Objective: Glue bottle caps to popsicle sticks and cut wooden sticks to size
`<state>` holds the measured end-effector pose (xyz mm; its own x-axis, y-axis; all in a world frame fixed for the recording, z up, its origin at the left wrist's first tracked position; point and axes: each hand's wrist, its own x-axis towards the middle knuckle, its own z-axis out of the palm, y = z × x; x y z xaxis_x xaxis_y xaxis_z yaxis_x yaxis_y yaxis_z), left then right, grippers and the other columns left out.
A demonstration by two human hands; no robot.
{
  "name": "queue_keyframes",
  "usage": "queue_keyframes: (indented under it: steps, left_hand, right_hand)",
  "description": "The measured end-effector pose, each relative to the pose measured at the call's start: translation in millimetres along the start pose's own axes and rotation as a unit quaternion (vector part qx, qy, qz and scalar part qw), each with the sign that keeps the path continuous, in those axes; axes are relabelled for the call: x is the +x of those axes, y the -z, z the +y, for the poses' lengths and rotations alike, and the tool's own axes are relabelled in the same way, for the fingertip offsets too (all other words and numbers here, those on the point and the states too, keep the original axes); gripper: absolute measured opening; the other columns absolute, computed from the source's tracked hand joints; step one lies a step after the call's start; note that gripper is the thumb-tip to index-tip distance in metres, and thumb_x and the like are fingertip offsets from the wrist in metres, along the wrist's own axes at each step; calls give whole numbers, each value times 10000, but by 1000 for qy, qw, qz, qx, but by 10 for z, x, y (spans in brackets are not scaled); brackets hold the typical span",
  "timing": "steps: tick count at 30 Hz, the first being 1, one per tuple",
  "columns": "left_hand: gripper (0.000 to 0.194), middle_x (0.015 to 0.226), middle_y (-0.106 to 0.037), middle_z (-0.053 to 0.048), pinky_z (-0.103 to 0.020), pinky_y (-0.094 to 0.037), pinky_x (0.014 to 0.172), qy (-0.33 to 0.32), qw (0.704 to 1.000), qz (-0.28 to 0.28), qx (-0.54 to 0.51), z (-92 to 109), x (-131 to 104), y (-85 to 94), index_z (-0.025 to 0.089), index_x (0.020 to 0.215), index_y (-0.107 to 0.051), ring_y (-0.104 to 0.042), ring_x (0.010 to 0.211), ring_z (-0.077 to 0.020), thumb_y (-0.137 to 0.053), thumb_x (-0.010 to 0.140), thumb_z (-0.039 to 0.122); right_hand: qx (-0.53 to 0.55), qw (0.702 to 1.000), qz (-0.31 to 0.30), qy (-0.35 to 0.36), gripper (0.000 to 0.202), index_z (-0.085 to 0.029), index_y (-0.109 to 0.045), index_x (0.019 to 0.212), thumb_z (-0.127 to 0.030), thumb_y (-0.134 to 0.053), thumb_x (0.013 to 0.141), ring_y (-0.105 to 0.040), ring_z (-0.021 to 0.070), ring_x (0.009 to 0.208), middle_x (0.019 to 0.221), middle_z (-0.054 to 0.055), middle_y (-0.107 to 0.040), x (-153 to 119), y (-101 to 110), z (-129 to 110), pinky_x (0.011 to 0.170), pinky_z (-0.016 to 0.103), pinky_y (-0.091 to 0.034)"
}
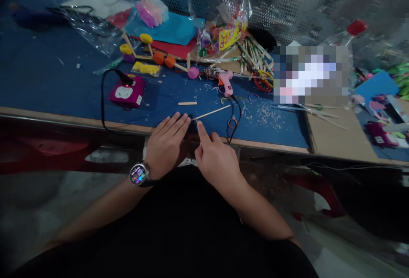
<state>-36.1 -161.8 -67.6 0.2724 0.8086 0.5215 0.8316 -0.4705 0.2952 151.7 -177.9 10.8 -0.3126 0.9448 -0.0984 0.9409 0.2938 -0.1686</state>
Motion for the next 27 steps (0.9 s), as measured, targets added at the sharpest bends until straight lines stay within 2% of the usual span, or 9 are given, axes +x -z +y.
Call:
queue_keyframes:
  steps: [9, 19, 27]
  left_hand:
    - [482, 1589, -673, -177, -551, -511, 1279, -11, 999, 19, 25, 20, 4, -8, 63, 1537, -651, -616, 1529, -369, -549, 1108, 258]
    - [509, 1626, -641, -163, -570, -504, 1292, -8, 1000, -13, 15, -4, 13, 37, 115, 1595, -617, -589, 1555, -367, -545, 1107, 243]
    - [492, 1604, -659, -176, -576, -529, 1269, -18, 999, 0, 38, 11, 18, 26, 61, 1554, -638, -615, 1528, -379, -532, 1112, 249]
  right_hand:
    - [10, 1000, 3, 9, 672, -228, -381, 1769, -248, -403, 1098, -716, 248, 895, 1170, 133, -734, -26, 3, 50, 716, 340, -559]
    - [13, 1000, 4, 7, 685, -239, -378, 1769, -245, -415, 1085, -729, 246, 899, 1252, 147, -745, -74, -31, 54, 704, 336, -558]
    - [25, 1000, 12, 13, 684, -231, -377, 1772, -249, -402, 1089, -721, 254, 890, 1188, 137, -740, -60, -52, 88, 697, 345, -543]
